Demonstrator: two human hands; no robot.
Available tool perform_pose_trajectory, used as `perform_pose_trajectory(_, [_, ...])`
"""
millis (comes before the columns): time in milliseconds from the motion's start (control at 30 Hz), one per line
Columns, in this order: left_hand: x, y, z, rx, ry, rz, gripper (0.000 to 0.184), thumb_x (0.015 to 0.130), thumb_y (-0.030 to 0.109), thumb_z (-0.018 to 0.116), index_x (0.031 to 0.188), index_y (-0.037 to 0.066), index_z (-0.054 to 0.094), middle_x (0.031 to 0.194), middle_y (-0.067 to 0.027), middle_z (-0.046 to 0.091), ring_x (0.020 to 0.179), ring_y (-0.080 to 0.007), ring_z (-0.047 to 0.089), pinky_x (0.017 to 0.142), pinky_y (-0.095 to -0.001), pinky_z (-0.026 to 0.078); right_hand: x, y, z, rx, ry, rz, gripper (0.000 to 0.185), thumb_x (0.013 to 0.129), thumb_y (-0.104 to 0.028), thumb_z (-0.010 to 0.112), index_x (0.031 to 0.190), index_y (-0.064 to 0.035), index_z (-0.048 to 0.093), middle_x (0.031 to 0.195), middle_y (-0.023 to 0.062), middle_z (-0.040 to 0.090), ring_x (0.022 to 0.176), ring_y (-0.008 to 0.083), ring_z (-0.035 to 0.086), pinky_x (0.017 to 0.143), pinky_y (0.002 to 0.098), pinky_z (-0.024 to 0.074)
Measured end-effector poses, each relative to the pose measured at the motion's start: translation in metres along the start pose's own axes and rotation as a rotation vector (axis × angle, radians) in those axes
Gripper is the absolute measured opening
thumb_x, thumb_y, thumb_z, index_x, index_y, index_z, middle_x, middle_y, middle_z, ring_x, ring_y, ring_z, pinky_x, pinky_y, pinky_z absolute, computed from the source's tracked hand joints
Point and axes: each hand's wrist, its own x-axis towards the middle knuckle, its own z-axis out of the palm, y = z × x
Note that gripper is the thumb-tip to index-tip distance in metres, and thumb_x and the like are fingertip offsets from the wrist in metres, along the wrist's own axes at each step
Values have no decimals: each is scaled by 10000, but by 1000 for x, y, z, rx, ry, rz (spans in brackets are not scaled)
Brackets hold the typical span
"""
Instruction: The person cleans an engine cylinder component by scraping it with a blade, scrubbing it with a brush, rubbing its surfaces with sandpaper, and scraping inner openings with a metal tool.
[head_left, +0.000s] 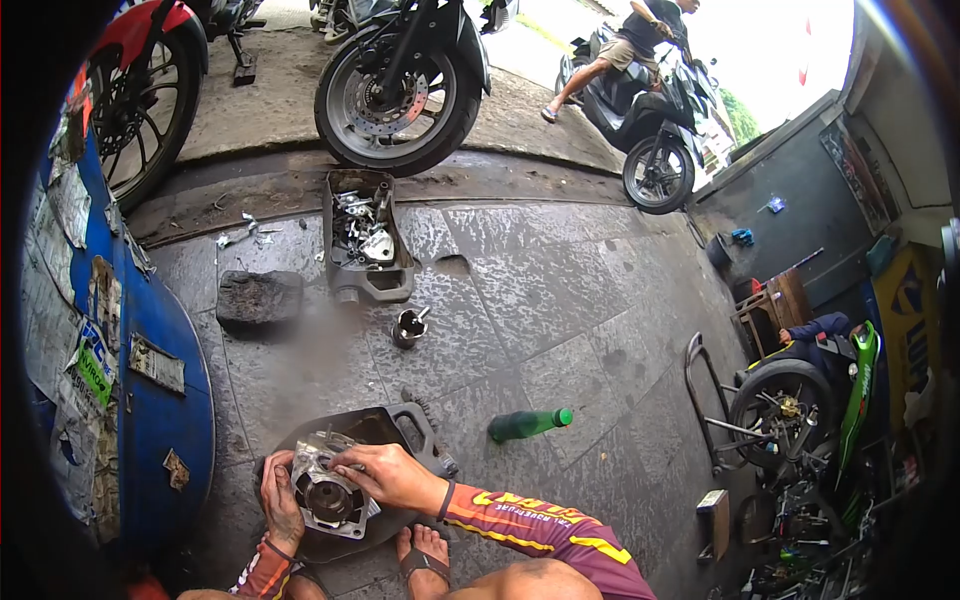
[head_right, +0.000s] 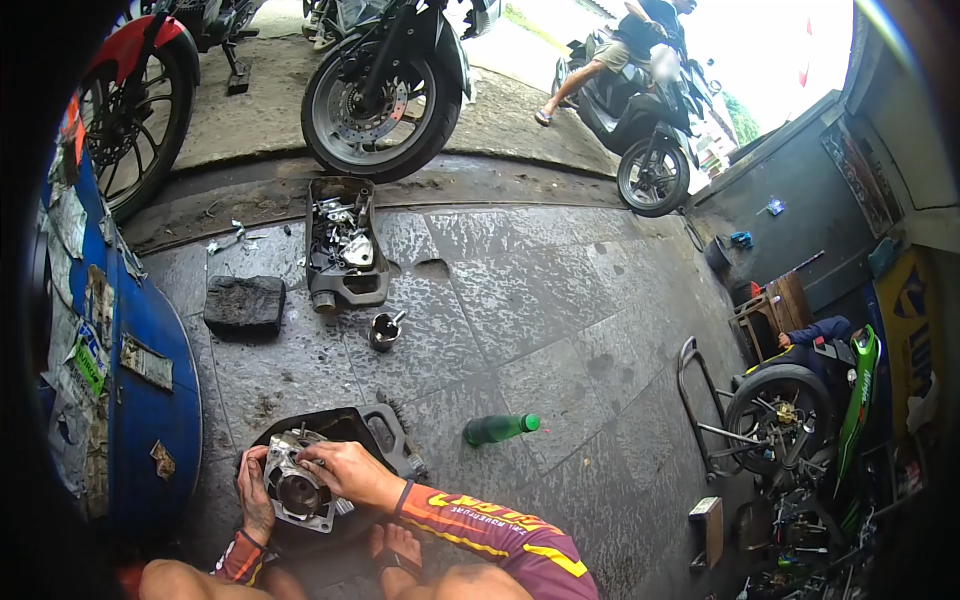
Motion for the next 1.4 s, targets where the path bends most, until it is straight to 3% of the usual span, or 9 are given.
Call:
perform_pose_trajectory(400, [1,8,1,45,3,49,637,1100,485,313,1112,-64,637,1117,-177,623,1060,-302,608,973,-376,446,11,-6,-1,55,98,52,180,961,-144,663,1036,11,715,977,202,729,878,371,715,759,415,577])
perform_pose_trajectory(467, [1,-7,1,-43,10,49,556,1111,413,329,1115,-45,645,1138,-183,622,1081,-311,609,995,-384,443,5,-1,3,53,136,11,176,957,-147,672,1033,3,725,971,194,735,871,362,723,751,402,582])
perform_pose_trajectory(600, [1,1,-1,35,-18,86,484,1106,370,374,1154,-42,623,1170,-192,621,1128,-340,601,1011,-386,443,7,-7,-4,78,116,262,137,976,-56,626,1005,7,744,889,142,764,770,190,742,687,318,576])
perform_pose_trajectory(667, [1,6,-1,46,-19,55,507,1106,386,368,1163,-46,628,1176,-194,624,1135,-344,602,1014,-383,441,7,-18,1,12,168,215,130,975,-53,634,1009,2,746,924,127,772,792,200,750,703,300,577])
perform_pose_trajectory(733, [2,5,-1,44,-5,60,515,1106,392,366,1169,-48,625,1179,-198,625,1140,-352,601,1014,-386,441,2,-15,9,2,181,112,115,969,-78,655,1003,-5,736,947,148,759,817,285,758,705,337,592])
perform_pose_trajectory(1133, [0,8,-2,42,-12,34,565,1104,439,345,1166,-48,624,1197,-195,622,1151,-343,599,1020,-383,435,19,-20,-16,38,-22,327,140,971,-106,654,998,7,733,898,150,756,768,251,755,680,341,577])
perform_pose_trajectory(1200, [3,8,1,46,-21,32,577,1104,448,337,1163,-49,624,1197,-194,623,1151,-341,599,1021,-383,434,22,-18,-7,-33,83,237,139,968,-108,656,986,5,735,895,161,747,744,294,740,664,355,569])
perform_pose_trajectory(1267, [3,-2,-2,51,4,73,563,1106,435,338,1164,-46,625,1192,-194,625,1147,-338,601,1017,-382,438,20,-17,0,-23,129,188,127,980,-59,631,1007,5,737,898,135,759,768,217,750,687,310,572])
perform_pose_trajectory(1400, [3,1,-4,36,-6,65,555,1108,423,338,1166,-45,629,1189,-195,625,1151,-335,600,1024,-383,436,13,-31,-7,-172,13,160,108,966,-82,652,993,-22,738,922,129,755,763,282,738,676,341,570])
